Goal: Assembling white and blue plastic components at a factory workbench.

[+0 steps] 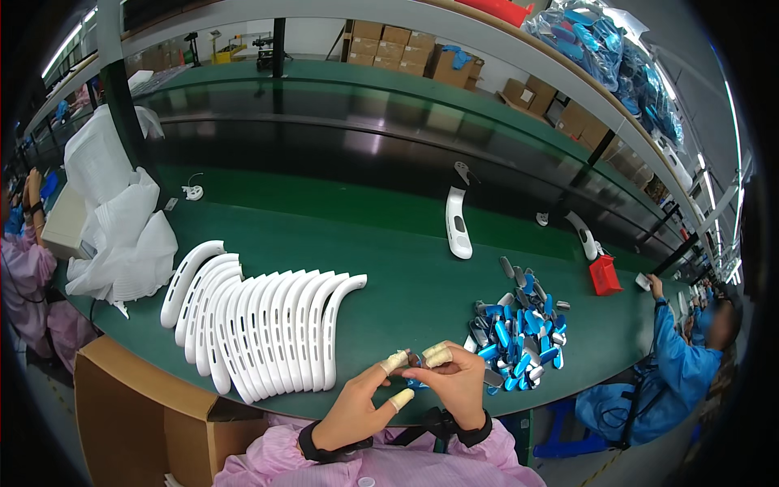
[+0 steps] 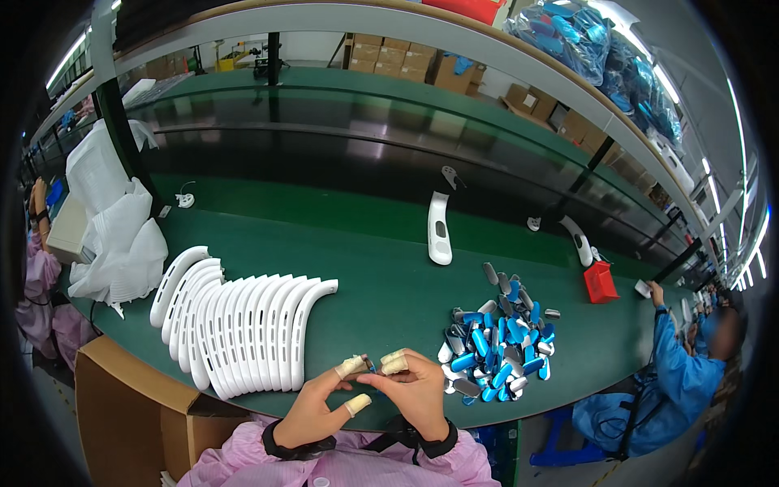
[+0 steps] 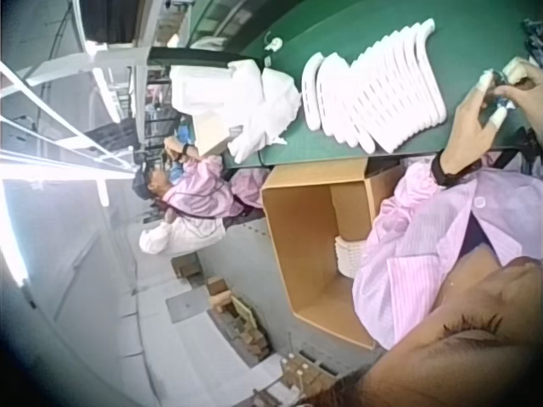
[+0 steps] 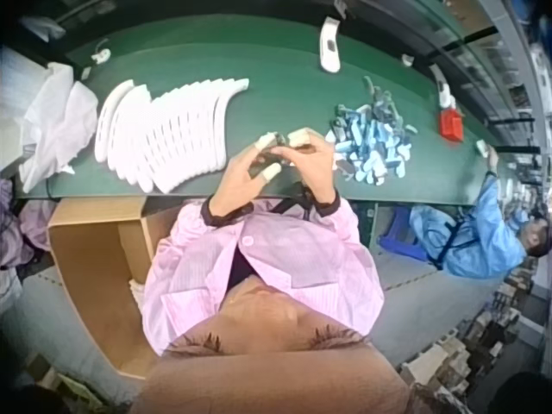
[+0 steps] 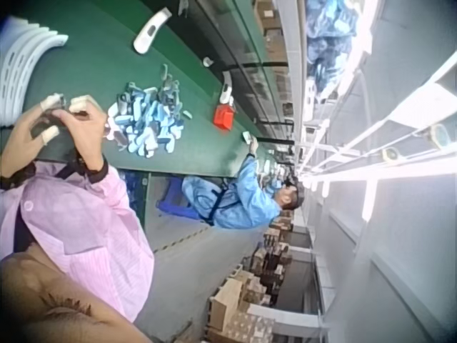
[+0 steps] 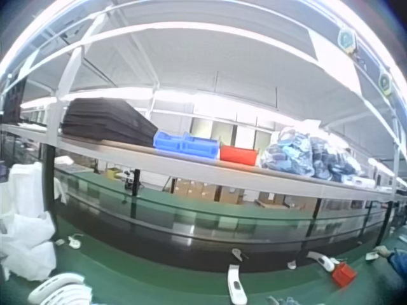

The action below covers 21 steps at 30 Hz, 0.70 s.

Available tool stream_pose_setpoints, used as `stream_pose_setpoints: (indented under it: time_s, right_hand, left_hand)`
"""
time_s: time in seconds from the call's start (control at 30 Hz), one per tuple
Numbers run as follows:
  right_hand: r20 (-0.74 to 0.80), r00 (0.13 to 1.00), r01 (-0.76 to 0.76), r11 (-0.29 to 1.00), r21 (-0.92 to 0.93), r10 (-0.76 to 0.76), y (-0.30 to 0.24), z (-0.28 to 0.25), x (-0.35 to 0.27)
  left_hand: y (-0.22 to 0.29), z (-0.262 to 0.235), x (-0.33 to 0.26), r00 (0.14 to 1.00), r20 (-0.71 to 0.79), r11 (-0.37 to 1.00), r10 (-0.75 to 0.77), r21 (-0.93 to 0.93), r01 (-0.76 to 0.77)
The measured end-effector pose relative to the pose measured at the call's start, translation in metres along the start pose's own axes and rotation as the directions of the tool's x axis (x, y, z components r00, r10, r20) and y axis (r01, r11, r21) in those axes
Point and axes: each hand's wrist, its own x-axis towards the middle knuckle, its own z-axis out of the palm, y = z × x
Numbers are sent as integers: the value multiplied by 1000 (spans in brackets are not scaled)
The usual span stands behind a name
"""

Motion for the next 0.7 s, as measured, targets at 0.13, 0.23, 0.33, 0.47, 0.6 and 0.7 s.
stream_pose_setpoints:
  time_s: [0.13,0.23,0.33,0.47,0.6,0.7]
  right_hand:
    - [103,994,23,1000,-12,-21,6,-4,-2]
    - [139,990,23,999,-33,-18,3,-1,-3]
    - [178,984,39,997,-64,-27,3,-1,-3]
    - [260,965,52,985,-166,-7,-7,-5,-3]
    - [268,963,25,979,-203,31,-8,-5,-6]
    - [219,975,4,980,-201,41,-3,-5,-9]
  left_hand:
    - [-1,-1,-1,1000,9,1000,5,12,-5]
    - [-4,2,0,1000,-5,1000,23,-2,-23]
    - [-3,0,0,999,-14,999,36,-1,-36]
    - [3,-5,-3,995,62,996,-83,-37,86]
    - [-6,-9,-7,991,82,993,-103,-42,107]
    - [-3,-5,-6,999,-5,997,-38,-62,37]
